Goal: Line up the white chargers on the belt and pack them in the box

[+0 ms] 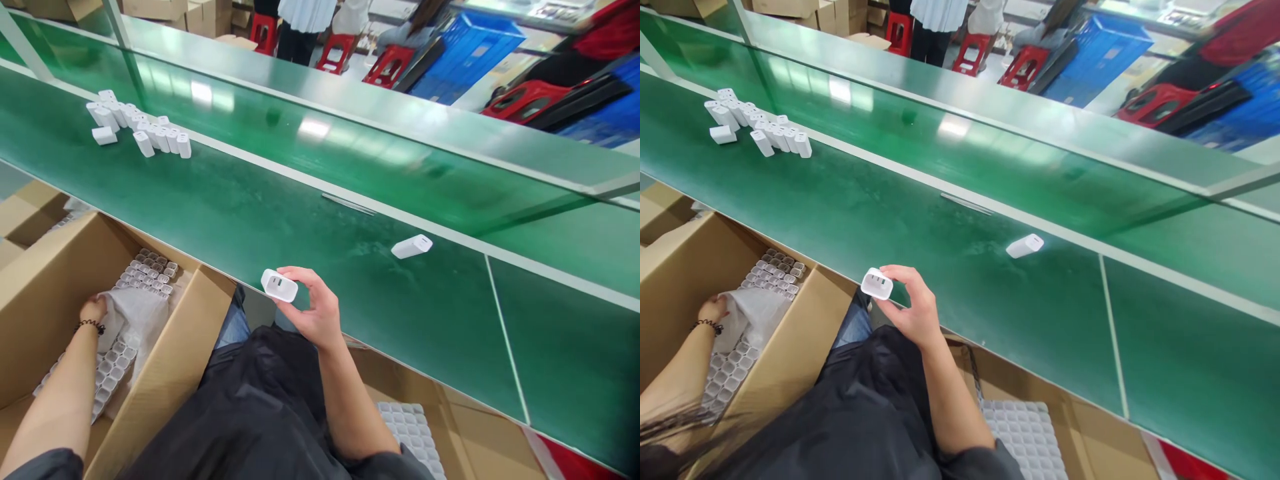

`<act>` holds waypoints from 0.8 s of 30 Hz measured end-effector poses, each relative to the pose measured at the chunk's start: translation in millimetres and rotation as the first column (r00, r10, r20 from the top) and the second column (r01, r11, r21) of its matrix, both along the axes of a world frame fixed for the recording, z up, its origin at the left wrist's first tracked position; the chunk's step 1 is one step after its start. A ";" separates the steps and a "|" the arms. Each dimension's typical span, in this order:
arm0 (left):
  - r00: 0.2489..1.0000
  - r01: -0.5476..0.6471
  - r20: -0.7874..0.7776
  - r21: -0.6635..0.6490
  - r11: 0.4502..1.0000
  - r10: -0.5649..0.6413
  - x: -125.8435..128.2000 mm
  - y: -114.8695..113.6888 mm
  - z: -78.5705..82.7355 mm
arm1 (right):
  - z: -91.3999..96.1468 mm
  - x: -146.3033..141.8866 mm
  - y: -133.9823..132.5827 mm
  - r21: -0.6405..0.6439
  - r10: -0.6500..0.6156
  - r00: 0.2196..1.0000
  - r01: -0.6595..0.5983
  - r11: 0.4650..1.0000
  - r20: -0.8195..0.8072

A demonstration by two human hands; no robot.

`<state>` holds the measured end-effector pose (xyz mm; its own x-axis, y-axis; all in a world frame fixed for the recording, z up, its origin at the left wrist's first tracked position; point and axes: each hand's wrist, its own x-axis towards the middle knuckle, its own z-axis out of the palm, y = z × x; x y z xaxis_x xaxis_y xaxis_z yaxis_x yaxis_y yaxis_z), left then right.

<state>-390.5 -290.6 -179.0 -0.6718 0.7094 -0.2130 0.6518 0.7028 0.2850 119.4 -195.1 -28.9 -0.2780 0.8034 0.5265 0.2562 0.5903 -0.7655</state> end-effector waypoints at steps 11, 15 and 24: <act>0.983 -0.186 -0.018 -0.067 0.980 0.185 18.0 4.9 -8.6 | 7.8 -38.4 -7.4 -0.627 -0.168 0.742 -0.396 0.671 -0.648; 0.991 -0.132 -0.003 0.004 0.991 0.132 26.4 4.7 8.8 | 13.0 -52.3 -10.9 -0.637 -0.289 0.571 -0.639 0.431 -0.768; 0.997 0.044 0.045 0.251 0.967 -0.057 79.1 20.9 67.3 | 17.5 -62.7 -24.1 -0.591 -0.317 0.504 -0.737 0.328 -0.803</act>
<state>-311.5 -269.7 -111.7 -0.6264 0.7773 -0.0581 0.6646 0.5716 0.4812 56.6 -219.2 -11.4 -0.4949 0.8200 -0.2877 -0.6507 -0.5691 -0.5027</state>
